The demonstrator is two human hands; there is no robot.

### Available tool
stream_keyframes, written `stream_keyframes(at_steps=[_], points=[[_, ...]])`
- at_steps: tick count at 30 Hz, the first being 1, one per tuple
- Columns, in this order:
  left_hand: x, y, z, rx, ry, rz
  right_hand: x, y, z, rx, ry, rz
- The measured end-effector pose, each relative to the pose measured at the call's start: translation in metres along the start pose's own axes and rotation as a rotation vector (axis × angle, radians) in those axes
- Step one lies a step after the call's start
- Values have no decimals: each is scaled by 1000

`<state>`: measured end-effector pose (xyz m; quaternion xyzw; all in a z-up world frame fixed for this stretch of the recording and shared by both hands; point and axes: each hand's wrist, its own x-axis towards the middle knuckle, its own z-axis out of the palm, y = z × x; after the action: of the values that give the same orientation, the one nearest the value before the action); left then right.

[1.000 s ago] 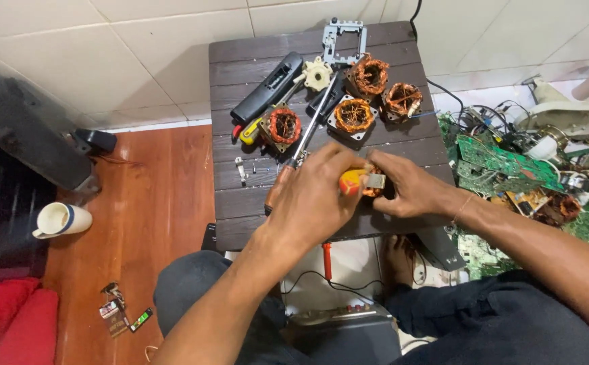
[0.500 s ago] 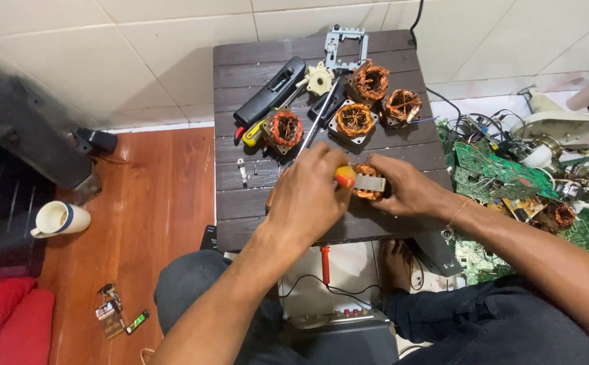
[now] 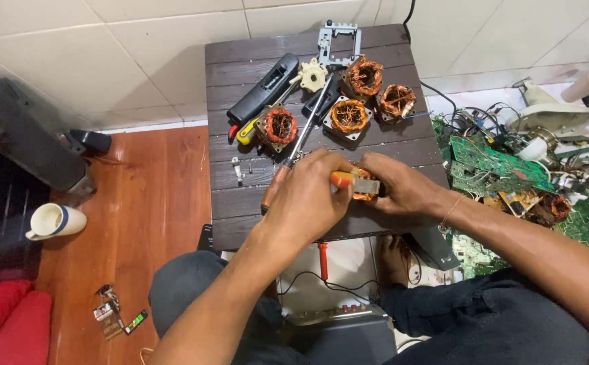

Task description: Cleaning and inspecting the copper windings of multiple motor coils using a screwdriver as a scraping tool.

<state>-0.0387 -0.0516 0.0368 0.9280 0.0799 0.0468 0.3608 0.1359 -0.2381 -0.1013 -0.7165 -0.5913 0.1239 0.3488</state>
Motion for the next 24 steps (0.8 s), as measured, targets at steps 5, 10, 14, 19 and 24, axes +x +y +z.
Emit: stream_keyframes(at_steps=[5,10,14,19,24], points=[[4,-1,-5,-25,49,-7,5,-5,-1,-7,-2,-30],[0,3,-2,-21,-9,-45,-4,9,5,-34,-23,4],[5,-5,7,1,15,-24,-2,10,4,-54,-37,41],[4,-9,15,14,-15,-14,-1,8,0,-55,-42,-7],[-2,5,6,-62,38,96,-10,26,12,-54,-31,28]])
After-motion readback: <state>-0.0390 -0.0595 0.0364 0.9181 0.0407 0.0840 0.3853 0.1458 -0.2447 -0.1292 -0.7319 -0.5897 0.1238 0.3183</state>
